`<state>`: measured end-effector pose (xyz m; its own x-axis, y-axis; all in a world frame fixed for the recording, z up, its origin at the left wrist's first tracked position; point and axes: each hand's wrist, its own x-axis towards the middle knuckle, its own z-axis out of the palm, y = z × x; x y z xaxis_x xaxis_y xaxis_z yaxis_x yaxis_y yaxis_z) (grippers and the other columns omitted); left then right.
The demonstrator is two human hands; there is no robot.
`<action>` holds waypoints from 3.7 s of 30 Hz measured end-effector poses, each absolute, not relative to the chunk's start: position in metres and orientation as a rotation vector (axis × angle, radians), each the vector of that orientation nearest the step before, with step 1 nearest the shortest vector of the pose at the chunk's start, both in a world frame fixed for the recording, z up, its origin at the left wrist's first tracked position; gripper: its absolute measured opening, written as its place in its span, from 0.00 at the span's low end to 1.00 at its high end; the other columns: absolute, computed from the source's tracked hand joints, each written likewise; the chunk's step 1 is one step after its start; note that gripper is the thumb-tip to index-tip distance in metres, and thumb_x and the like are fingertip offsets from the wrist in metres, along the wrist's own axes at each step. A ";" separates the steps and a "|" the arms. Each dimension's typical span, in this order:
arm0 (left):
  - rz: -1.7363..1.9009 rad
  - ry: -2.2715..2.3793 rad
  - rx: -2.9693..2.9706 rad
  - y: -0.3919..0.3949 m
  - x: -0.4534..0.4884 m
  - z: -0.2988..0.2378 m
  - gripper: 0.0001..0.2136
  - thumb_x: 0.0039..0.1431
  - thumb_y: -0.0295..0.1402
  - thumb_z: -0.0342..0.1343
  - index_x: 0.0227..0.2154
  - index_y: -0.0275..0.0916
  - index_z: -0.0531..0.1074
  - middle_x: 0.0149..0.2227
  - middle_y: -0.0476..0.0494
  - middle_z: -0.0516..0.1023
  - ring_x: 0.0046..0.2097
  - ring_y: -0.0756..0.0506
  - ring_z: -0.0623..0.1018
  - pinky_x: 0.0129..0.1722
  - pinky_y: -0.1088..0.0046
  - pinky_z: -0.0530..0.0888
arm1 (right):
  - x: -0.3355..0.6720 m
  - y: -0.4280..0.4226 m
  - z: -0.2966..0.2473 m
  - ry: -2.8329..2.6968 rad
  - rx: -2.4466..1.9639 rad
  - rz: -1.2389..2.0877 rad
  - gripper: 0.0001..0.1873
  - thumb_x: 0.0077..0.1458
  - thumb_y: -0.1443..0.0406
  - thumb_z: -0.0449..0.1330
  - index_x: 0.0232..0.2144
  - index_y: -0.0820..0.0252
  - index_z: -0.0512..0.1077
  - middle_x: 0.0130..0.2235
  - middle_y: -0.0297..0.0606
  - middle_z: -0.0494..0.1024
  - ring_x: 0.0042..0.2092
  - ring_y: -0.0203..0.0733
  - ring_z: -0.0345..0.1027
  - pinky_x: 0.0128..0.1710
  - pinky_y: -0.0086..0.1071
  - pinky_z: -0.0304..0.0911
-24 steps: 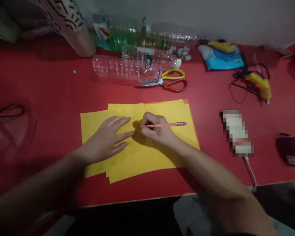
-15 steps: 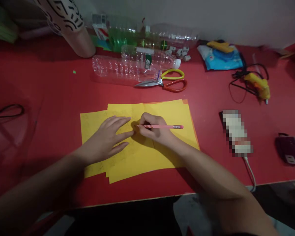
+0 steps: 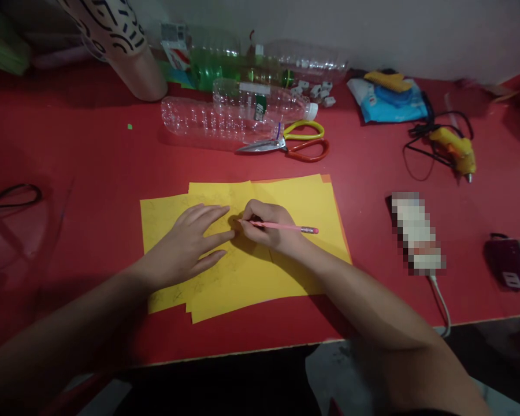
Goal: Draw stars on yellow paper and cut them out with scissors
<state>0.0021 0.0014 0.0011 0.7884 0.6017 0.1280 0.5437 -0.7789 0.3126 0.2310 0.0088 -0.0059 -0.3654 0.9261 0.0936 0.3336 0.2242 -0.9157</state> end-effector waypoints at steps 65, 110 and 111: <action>0.305 0.910 2.693 0.001 0.003 0.001 0.16 0.65 0.33 0.53 0.53 0.42 0.75 0.63 0.28 0.67 0.63 0.31 0.68 0.60 0.42 0.65 | 0.229 0.000 -0.008 -1.812 -1.189 1.076 0.09 0.50 0.70 0.58 0.22 0.55 0.62 0.21 0.28 0.63 0.24 0.33 0.53 0.23 0.31 0.48; 0.181 0.928 2.745 -0.001 0.000 0.000 0.17 0.68 0.38 0.52 0.57 0.45 0.72 0.67 0.30 0.63 0.68 0.32 0.62 0.65 0.42 0.59 | 0.235 0.006 0.003 -1.715 -1.149 1.264 0.06 0.53 0.70 0.59 0.27 0.56 0.67 0.24 0.27 0.68 0.24 0.32 0.54 0.24 0.30 0.50; 0.182 0.938 2.744 -0.001 0.000 0.000 0.17 0.68 0.38 0.52 0.57 0.45 0.72 0.67 0.30 0.63 0.68 0.31 0.62 0.65 0.42 0.59 | 0.234 0.006 0.003 -1.711 -1.152 1.266 0.06 0.53 0.70 0.59 0.26 0.56 0.67 0.24 0.27 0.67 0.24 0.31 0.54 0.24 0.30 0.50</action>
